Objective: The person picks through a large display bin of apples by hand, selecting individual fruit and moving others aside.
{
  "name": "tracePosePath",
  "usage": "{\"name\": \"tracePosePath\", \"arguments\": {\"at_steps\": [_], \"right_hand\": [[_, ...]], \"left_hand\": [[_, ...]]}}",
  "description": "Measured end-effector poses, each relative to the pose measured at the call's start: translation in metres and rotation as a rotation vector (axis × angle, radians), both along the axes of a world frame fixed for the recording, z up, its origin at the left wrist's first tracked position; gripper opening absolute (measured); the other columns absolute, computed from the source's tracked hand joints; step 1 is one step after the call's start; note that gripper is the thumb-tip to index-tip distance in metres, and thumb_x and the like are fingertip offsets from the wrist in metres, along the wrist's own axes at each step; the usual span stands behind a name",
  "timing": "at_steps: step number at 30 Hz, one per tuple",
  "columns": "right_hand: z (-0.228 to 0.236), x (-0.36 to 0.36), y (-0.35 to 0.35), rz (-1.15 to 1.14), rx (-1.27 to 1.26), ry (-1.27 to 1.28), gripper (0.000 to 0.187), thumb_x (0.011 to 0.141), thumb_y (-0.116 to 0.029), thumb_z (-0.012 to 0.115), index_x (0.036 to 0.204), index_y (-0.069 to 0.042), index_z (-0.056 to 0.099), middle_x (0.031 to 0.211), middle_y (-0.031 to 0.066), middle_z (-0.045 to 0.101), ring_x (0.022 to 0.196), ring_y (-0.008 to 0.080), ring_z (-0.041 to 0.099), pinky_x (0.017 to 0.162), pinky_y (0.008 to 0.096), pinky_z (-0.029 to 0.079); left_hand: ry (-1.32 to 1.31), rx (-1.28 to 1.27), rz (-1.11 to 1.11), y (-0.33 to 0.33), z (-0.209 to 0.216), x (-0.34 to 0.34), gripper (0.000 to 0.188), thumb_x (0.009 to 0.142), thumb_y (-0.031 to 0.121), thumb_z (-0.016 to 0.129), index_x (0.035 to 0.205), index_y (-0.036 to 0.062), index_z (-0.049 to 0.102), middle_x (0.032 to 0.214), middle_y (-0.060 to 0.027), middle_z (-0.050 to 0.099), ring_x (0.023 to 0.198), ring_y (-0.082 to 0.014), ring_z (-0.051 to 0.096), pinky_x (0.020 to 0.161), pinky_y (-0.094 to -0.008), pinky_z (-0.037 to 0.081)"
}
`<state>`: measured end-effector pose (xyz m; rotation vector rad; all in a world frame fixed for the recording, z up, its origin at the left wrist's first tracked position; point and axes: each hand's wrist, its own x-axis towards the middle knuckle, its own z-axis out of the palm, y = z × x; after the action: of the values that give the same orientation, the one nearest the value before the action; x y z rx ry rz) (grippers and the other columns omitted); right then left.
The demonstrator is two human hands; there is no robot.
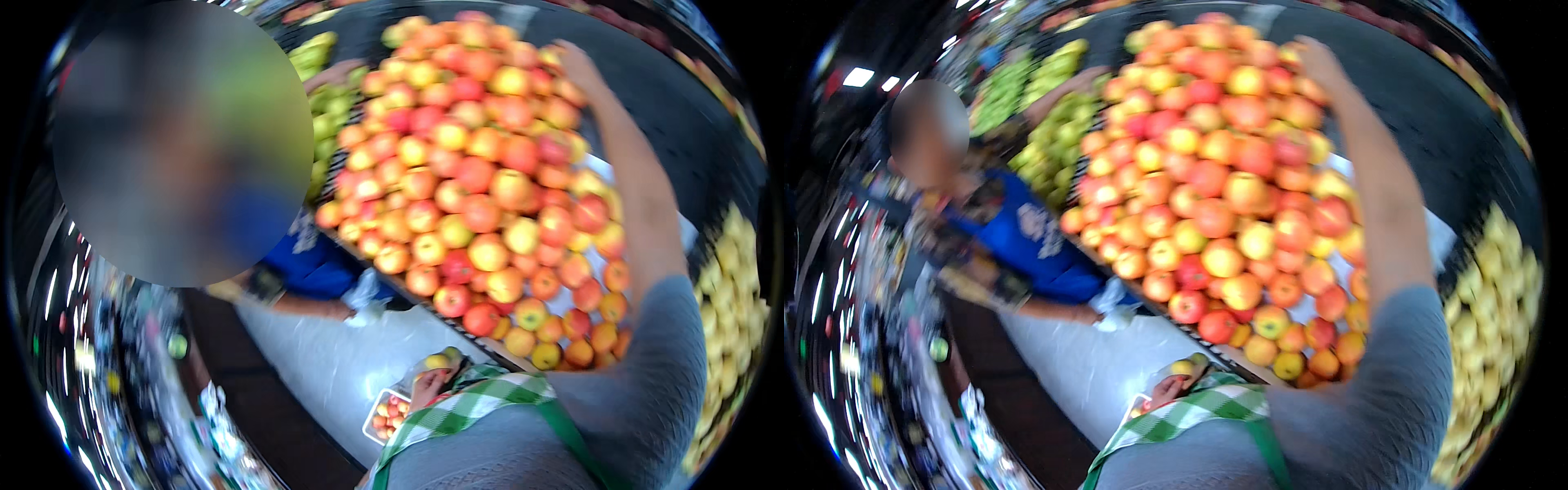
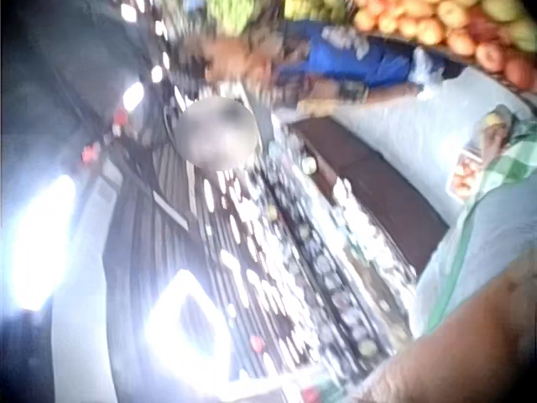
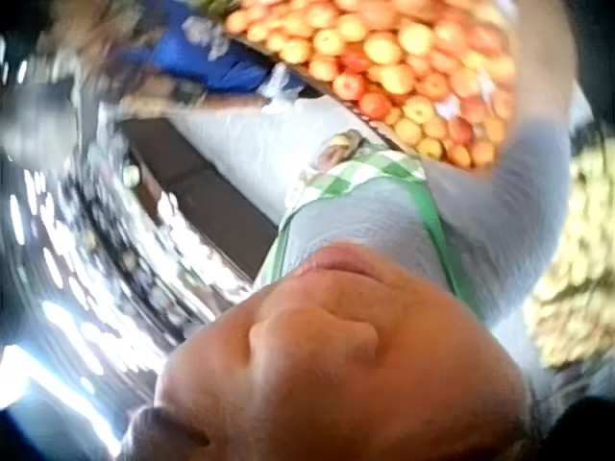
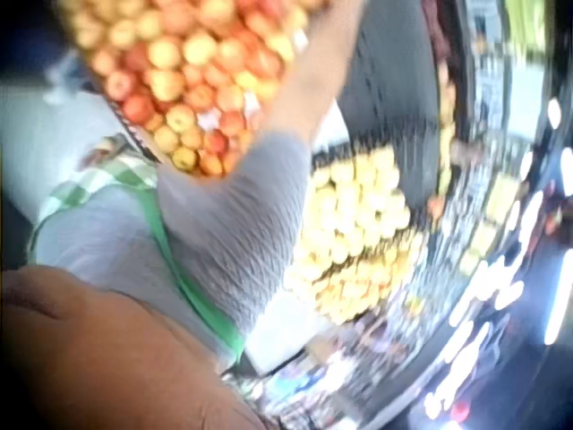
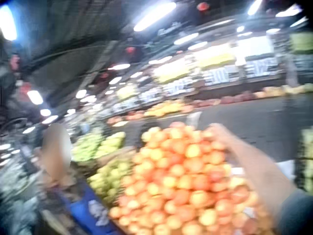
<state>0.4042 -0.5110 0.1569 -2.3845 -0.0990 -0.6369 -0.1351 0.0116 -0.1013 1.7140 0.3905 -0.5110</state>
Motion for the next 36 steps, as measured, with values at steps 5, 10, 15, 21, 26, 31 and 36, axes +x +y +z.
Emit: {"name": "tracePosePath", "arguments": {"at_steps": [5, 10, 15, 21, 26, 31, 36], "right_hand": [[-0.025, 0.008, -0.022, -0.110, -0.169, -0.167, 0.048, 0.093, -0.019, 0.057, 0.135, 0.000, 0.048, 0.129, 0.0245, 0.055, 0.122, 0.0375, 0.052, 0.104, 0.0412, 0.041], [0.017, -0.058, 0.029, 0.064, -0.127, -0.358, 0.044, 0.090, -0.014, 0.058, 0.132, -0.002, 0.051, 0.125, 0.0189, 0.058, 0.118, 0.0335, 0.055, 0.101, 0.0380, 0.043], [0.072, -0.248, 0.143, 0.523, -0.048, -0.064, 0.038, 0.086, -0.013, 0.061, 0.122, -0.002, 0.057, 0.101, 0.0100, 0.058, 0.094, 0.0248, 0.058, 0.086, 0.0354, 0.046], [0.027, -0.409, 0.229, 0.881, 0.160, 0.520, 0.035, 0.082, -0.013, 0.066, 0.116, -0.002, 0.063, 0.106, 0.0118, 0.067, 0.094, 0.0221, 0.066, 0.084, 0.0341, 0.054], [-0.096, -0.479, 0.320, 1.057, 0.120, 0.520, 0.052, 0.083, -0.015, 0.065, 0.131, -0.003, 0.050, 0.122, 0.0237, 0.056, 0.115, 0.0374, 0.056, 0.101, 0.0400, 0.044], [-0.107, -0.510, 0.352, 0.982, 0.268, 0.658, 0.054, 0.078, -0.015, 0.068, 0.127, 0.001, 0.050, 0.119, 0.0228, 0.055, 0.116, 0.0360, 0.053, 0.099, 0.0401, 0.044], [-0.142, -0.553, 0.364, 0.791, 0.360, 0.620, 0.050, 0.077, -0.013, 0.070, 0.121, 0.000, 0.052, 0.118, 0.0195, 0.053, 0.112, 0.0365, 0.052, 0.099, 0.0410, 0.041]], "left_hand": [[0.001, -0.121, 0.034, -0.009, 0.011, -0.009, 0.035, 0.098, 0.031, 0.058, 0.117, 0.0017, 0.065, 0.096, -0.0006, 0.066, 0.089, -0.0083, 0.057, 0.081, -0.0236, 0.046], [-0.037, -0.246, 0.115, -0.013, 0.003, -0.010, 0.035, 0.098, 0.033, 0.059, 0.117, 0.0031, 0.067, 0.080, 0.0050, 0.060, 0.070, -0.0045, 0.049, 0.062, -0.0196, 0.039], [0.003, -0.389, 0.255, 0.006, 0.046, 0.005, 0.033, 0.099, 0.034, 0.057, 0.116, 0.0076, 0.066, 0.065, 0.0025, 0.056, 0.054, -0.0052, 0.047, 0.050, -0.0205, 0.036], [-0.149, -0.488, 0.132, 0.015, 0.115, 0.025, 0.029, 0.101, 0.027, 0.055, 0.117, 0.0050, 0.063, 0.070, 0.0009, 0.058, 0.056, -0.0049, 0.050, 0.053, -0.0189, 0.039], [-0.256, -0.540, -0.136, 0.012, 0.152, 0.023, 0.028, 0.101, 0.021, 0.055, 0.121, 0.0022, 0.060, 0.080, 0.0008, 0.061, 0.066, -0.0048, 0.054, 0.060, -0.0203, 0.043], [-0.225, -0.570, -0.192, 0.021, 0.157, -0.001, 0.026, 0.101, 0.018, 0.053, 0.121, 0.0027, 0.060, 0.073, 0.0016, 0.060, 0.065, -0.0052, 0.054, 0.062, -0.0213, 0.045], [-0.189, -0.548, -0.244, 0.022, 0.142, -0.020, 0.026, 0.101, 0.017, 0.053, 0.122, 0.0038, 0.060, 0.070, 0.0014, 0.059, 0.062, -0.0038, 0.052, 0.058, -0.0198, 0.042]]}}
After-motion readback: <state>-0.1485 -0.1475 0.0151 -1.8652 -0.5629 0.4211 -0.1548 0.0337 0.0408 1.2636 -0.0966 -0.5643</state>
